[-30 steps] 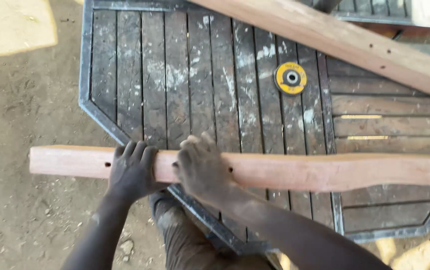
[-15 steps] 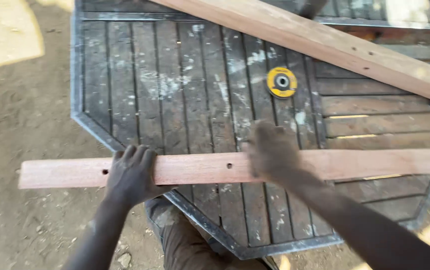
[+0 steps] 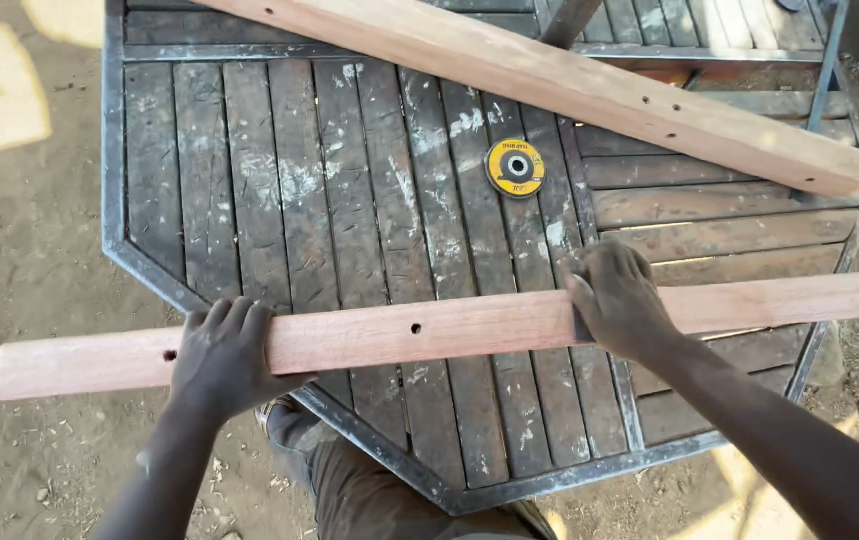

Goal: Sanding a curved wooden beam manually with sandpaper on a metal workbench

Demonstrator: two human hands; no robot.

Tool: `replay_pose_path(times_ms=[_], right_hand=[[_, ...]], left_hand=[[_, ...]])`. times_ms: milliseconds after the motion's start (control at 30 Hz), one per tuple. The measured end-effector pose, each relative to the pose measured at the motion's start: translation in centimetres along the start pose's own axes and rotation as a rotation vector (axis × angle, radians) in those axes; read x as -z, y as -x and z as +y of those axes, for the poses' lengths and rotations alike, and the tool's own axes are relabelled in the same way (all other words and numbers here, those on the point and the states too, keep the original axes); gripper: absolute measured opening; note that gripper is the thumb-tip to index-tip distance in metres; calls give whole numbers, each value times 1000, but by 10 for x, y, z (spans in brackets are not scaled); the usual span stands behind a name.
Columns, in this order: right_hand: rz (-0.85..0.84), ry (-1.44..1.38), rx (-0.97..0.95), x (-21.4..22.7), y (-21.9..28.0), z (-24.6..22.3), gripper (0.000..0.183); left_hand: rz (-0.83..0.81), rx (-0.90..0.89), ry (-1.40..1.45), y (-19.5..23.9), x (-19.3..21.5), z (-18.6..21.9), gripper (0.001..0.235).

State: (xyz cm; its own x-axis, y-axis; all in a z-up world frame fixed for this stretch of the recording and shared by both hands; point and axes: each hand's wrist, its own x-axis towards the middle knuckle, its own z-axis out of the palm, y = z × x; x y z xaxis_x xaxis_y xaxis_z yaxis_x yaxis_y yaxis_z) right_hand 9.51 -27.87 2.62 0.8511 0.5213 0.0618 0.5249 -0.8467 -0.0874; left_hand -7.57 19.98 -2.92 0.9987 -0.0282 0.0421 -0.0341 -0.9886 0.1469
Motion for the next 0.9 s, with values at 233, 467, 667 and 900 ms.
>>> replay_pose_path(times_ms=[233,467,667,900], right_hand=[[93,-69,169,-37,-66,-171,28],[260,107,179,-41,-57,-155,48],[94,103,-71,-4,5,-40,41],[-91,138,170,-49,-64,-224,63]], left_hand=[[-51,6,-3,-9,2,6,84],[-56,-47,-37,-5,-5,-4,82],[-23,-2,-14,-5,3,2,85],[-12,7,24,-2,0,2,86]])
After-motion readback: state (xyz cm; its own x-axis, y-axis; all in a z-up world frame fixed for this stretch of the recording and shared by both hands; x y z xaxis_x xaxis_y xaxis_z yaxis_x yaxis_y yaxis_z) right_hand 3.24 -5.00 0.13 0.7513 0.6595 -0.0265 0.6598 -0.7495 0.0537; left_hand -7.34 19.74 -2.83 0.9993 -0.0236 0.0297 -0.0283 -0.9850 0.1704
